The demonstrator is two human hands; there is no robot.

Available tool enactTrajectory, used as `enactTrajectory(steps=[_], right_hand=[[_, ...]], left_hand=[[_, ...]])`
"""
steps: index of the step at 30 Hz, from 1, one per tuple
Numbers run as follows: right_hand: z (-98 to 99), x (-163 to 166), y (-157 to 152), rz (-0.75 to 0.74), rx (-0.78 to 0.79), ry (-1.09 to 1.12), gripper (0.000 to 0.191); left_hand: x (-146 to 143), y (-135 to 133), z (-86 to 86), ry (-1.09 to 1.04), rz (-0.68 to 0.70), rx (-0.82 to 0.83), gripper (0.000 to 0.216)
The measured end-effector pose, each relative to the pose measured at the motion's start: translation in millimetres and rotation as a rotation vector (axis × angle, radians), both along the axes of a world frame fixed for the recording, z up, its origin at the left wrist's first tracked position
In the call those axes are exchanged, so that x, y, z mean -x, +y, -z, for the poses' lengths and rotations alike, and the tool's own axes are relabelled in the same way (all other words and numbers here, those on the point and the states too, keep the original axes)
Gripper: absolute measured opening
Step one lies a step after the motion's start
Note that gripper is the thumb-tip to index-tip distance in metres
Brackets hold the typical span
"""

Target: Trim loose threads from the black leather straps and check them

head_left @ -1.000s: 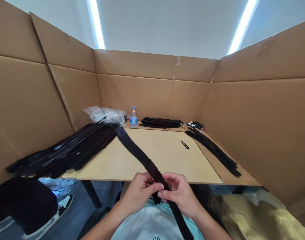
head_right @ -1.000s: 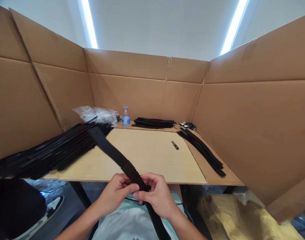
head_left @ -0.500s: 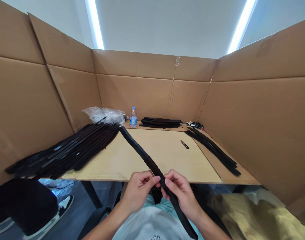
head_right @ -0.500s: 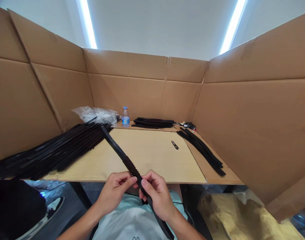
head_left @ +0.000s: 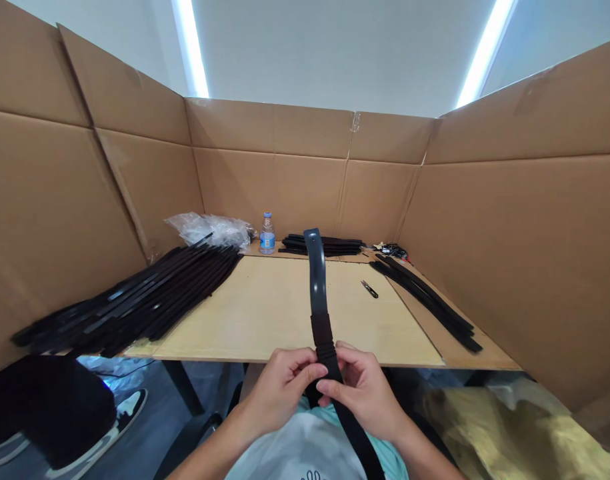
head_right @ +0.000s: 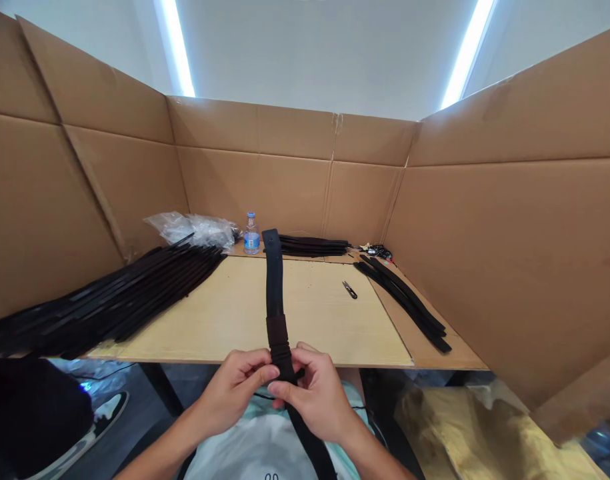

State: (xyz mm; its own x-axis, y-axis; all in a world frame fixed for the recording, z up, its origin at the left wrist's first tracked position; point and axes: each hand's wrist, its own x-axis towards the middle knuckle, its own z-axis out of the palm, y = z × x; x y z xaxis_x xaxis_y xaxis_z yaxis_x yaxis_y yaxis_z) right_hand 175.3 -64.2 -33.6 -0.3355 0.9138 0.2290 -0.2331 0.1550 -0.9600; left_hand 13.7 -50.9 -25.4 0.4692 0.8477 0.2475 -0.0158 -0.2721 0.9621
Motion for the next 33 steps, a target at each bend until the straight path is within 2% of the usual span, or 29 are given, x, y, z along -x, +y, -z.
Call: enactTrajectory(steps=[5,10,16,23,25,29,33], right_hand=[[-1.1,-2,-2,-0.004,-0.046,-0.061,0.019],[0.2,-2,0,-0.029,-0.015,-0.048,0.034],[4.0,0,1,0.045,0.037,-0.094,0.041],[8.9,6,-1,0.167,0.067,-0.216,0.050],[6.2,5,-2,0.156,0.051,-0.225,0.049],[-2.3,1,-1,0.022,0.033,-0.124,0.044],[-4.5,1,0,-0.016,0.043,-0.033,0.043]], left_hand=[[-2,-1,0.0,-0.087,0.009,0.076,0.027],[-6,-1,0.8,-0.182,-0.026,0.175,0.024],[-7,-1,4.6,-0.171,-0.020,0.135,0.025],[-10,-6,1.5,-0.119,-0.170,0.070,0.029],[-10,-7,0.1,-0.138,-0.137,0.080,0.028],[-10,-8,-0.7,-0.230,0.033,0.166,0.026],[-12,-7,-1.2,-0.277,0.029,0.199,0.028]])
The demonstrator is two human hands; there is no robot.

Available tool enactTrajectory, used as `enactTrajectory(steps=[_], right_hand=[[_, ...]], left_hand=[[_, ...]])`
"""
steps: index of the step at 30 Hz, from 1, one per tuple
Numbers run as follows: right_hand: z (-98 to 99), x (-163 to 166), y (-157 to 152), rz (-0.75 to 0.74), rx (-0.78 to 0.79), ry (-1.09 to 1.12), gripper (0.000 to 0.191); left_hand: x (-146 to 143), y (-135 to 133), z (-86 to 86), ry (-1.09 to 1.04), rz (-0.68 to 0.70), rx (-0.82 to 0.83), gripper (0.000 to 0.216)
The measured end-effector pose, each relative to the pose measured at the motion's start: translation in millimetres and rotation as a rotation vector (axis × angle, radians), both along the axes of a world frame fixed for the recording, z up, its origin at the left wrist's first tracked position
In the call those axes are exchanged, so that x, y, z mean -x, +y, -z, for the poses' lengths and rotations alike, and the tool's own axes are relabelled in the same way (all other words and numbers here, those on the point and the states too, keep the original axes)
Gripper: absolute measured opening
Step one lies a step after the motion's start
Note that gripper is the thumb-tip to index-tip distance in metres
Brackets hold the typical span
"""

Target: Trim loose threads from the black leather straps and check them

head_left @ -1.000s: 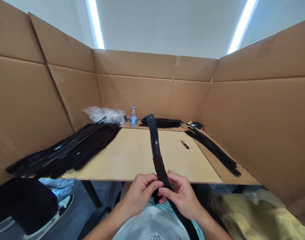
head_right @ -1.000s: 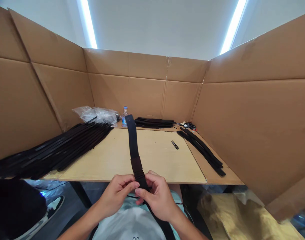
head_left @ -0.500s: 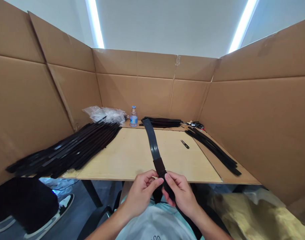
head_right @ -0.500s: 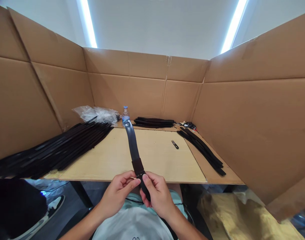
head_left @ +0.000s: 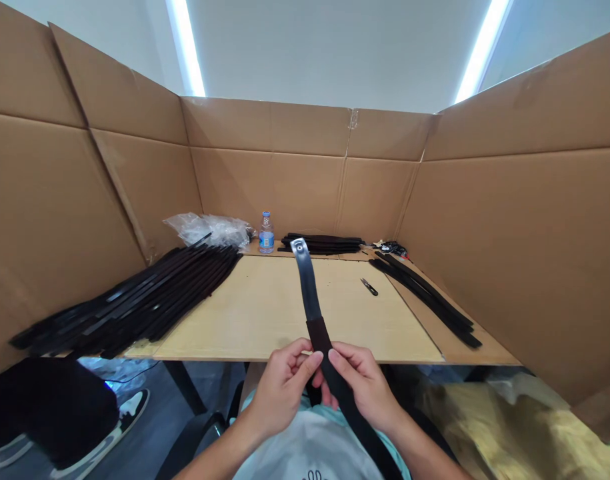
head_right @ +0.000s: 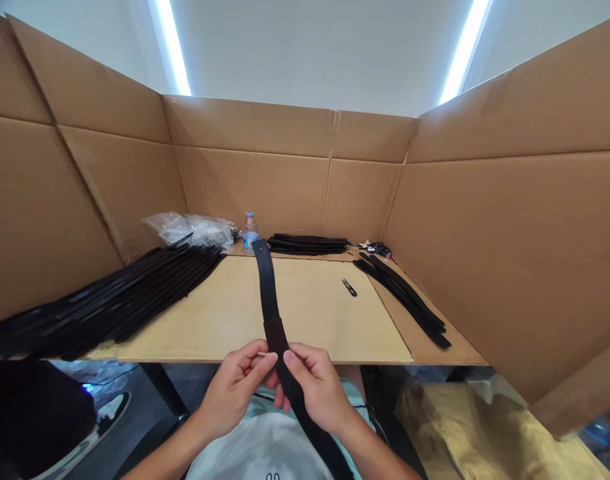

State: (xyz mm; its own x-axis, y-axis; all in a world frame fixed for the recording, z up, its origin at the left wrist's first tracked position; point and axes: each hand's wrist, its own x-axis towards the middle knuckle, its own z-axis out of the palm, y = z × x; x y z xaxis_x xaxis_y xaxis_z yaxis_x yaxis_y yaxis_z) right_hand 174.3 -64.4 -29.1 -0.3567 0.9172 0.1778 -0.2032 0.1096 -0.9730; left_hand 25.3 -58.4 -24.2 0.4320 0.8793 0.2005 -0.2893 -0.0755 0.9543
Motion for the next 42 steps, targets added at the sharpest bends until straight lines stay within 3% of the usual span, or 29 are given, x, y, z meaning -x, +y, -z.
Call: enactTrajectory(steps=[6,10,14,20,26,31,35,39,42], right_hand=[[6.1,4,0,0.085,0.026,-0.001,0.050],[6.4,3,0,0.127,-0.020,-0.089,0.054],[2.8,3,-3,0.179,-0.066,-0.181,0.054],[-0.7,-2,-1,-0.019,-0.055,-0.109,0.046],[0.5,-7,1,0.006,-0.033,-0.096,0.037],[2.5,-6,4,0.011,-0.041,-0.021,0.037],[7.9,-5,6,-0.004,-0.001,0.072,0.054],[9.5,-2,4,-0.033,0.027,0.087,0.037],[7.6,-1,2,0.033,0.034,0.052,0.028]], left_hand=[[1,0,0.1,0.038,-0.002,-0.018,0.025],[0,0,0.7,0.045,-0.078,-0.021,0.027],[0,-1,-0.5,-0.019,-0.025,0.009,0.028],[7,8,2.8,0.073,-0.174,0.023,0.033],[8,12,4.6,0.079,-0.257,0.025,0.033],[5,12,3.5,0.023,-0.206,0.044,0.032],[5,13,0.7,-0.021,-0.158,0.060,0.033],[6,12,-0.8,-0.051,-0.135,0.057,0.029],[5,10,-1.1,-0.060,-0.119,0.033,0.027]])
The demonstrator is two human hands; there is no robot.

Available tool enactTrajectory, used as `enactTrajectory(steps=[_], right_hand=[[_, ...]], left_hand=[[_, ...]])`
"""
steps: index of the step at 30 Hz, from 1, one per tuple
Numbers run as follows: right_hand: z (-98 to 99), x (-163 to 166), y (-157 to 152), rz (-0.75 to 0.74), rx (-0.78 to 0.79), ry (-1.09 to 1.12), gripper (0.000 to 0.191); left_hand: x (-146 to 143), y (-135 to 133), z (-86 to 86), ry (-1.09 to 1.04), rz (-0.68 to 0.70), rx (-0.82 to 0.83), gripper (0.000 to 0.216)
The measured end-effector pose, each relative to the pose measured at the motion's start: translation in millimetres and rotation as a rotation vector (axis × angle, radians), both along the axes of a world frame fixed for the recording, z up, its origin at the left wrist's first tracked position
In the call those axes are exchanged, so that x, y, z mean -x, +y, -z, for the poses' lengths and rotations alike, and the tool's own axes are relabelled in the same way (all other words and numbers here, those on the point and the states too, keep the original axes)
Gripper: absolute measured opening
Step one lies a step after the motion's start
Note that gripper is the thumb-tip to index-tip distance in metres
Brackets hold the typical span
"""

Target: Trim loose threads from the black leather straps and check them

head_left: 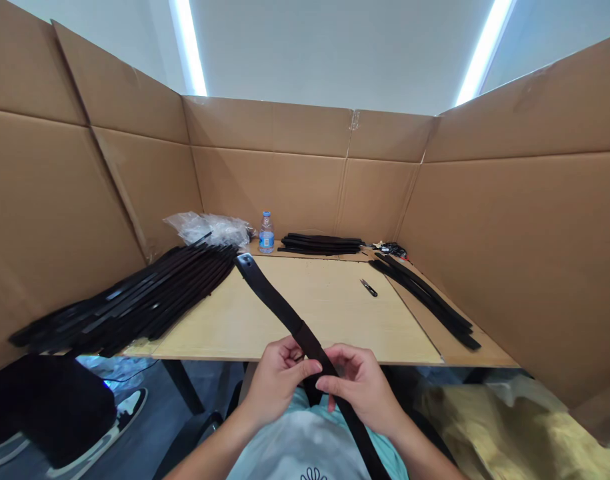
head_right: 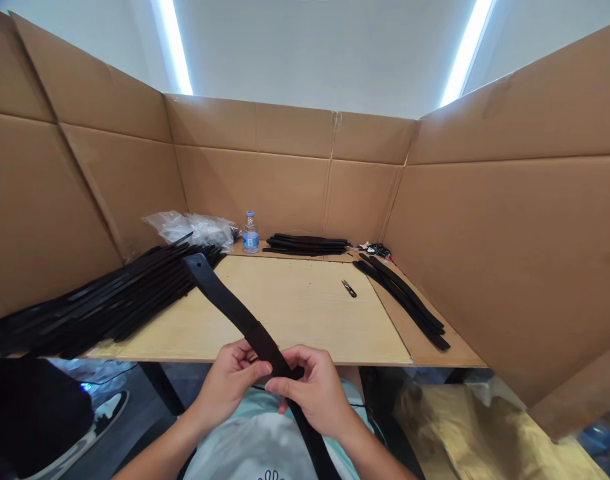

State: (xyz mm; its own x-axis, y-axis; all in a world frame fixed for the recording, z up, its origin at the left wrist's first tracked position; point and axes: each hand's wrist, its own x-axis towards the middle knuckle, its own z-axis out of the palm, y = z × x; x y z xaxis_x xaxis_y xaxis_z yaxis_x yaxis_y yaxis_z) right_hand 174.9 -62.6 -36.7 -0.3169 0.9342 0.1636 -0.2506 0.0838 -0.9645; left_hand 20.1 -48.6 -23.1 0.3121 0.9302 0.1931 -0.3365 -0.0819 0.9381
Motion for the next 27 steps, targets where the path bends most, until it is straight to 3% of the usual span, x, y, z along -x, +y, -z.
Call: enactTrajectory(steps=[7,12,18,23,27], right_hand=[[-0.6,2,-6,0.046,0.045,-0.040,0.045],[0.5,-1,-4,0.015,0.001,-0.056,0.039],[-1.4,-3,0,-0.080,0.066,0.002,0.043],[-2.4,1,0,0.026,0.037,-0.047,0.048],[-3.4,1,-1,0.059,0.003,-0.119,0.052]], left_hand=[[0,-3,1.6,0.070,-0.017,0.001,0.033],[0,-3,2.7,0.095,-0.042,-0.020,0.033],[-4,-8,3.1,0.041,0.164,-0.010,0.027],[-7,-8,6.9,0.067,0.079,0.015,0.028],[-11,-13,4.5,0.043,0.103,-0.014,0.029]])
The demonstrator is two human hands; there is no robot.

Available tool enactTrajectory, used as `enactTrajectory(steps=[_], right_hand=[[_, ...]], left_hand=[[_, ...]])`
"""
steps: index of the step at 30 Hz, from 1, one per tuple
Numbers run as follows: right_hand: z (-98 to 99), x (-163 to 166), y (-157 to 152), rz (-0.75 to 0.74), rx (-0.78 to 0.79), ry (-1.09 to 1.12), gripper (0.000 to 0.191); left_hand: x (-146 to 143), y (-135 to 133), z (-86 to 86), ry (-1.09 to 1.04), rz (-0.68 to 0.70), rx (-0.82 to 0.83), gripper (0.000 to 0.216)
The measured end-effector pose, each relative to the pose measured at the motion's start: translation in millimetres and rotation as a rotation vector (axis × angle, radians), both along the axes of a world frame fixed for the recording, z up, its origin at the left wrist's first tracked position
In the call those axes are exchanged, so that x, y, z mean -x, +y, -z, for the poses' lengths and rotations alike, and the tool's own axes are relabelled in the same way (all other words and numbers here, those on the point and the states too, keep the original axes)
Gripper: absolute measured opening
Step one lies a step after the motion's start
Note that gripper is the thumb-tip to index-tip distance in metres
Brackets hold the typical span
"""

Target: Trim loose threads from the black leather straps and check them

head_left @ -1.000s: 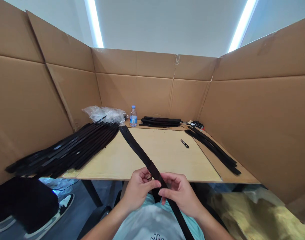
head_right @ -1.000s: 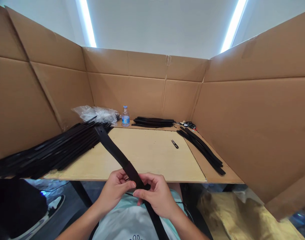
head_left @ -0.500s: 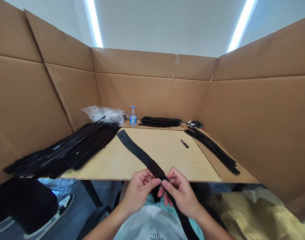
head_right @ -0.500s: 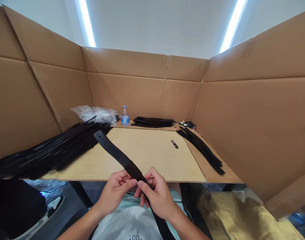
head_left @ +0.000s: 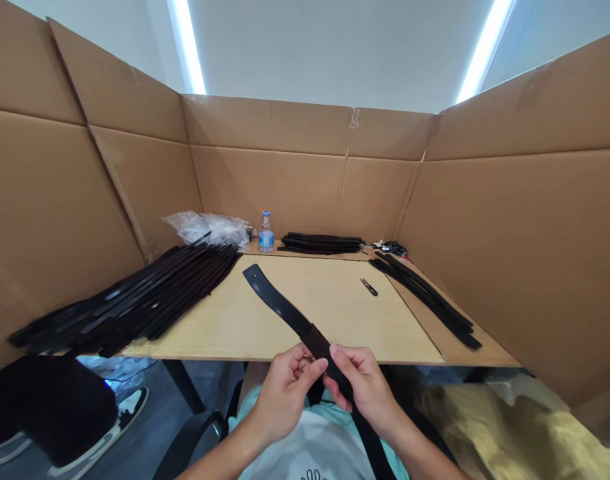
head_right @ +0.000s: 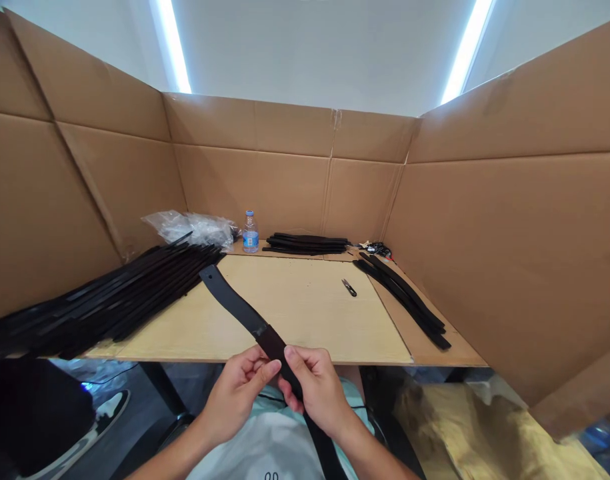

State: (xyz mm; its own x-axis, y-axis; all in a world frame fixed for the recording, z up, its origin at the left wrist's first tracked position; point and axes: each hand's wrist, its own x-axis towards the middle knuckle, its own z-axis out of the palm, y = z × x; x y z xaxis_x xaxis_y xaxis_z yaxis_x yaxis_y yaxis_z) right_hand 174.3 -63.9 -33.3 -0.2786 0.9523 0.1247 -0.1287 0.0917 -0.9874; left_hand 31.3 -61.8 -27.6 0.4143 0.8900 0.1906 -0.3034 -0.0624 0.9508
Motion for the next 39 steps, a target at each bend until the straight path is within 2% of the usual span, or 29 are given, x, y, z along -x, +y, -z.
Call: enactTrajectory(steps=[7,11,15,18,22,30,35,39], right_hand=[[-2.6,-1,-2,0.025,-0.050,-0.078,0.057],[3.3,1,0,-0.034,0.092,0.071,0.054],[8.5,-1,3,-0.170,0.299,0.165,0.057],[6.2,-4,4,-0.212,0.305,0.150,0.060],[2.7,-5,4,-0.205,0.281,0.159,0.058],[6.3,0,3,-0.134,0.078,0.130,0.043],[6.5,-3,3,-0.253,0.135,0.126,0.041],[6.4,-6,3,-0.354,0.244,0.129,0.050]], left_hand=[[-3,-6,-4.6,-0.026,0.006,-0.018,0.025],[0,-3,-3.8,-0.072,0.051,0.005,0.027],[7,5,-2.4,-0.048,-0.143,-0.019,0.032],[12,10,-2.3,-0.033,-0.224,-0.004,0.035],[13,13,-2.6,-0.071,-0.213,0.022,0.039],[13,16,-4.7,-0.083,-0.127,0.034,0.036],[18,15,-9.1,-0.079,-0.012,0.056,0.031],[21,13,-12.9,-0.077,0.051,0.078,0.028]])
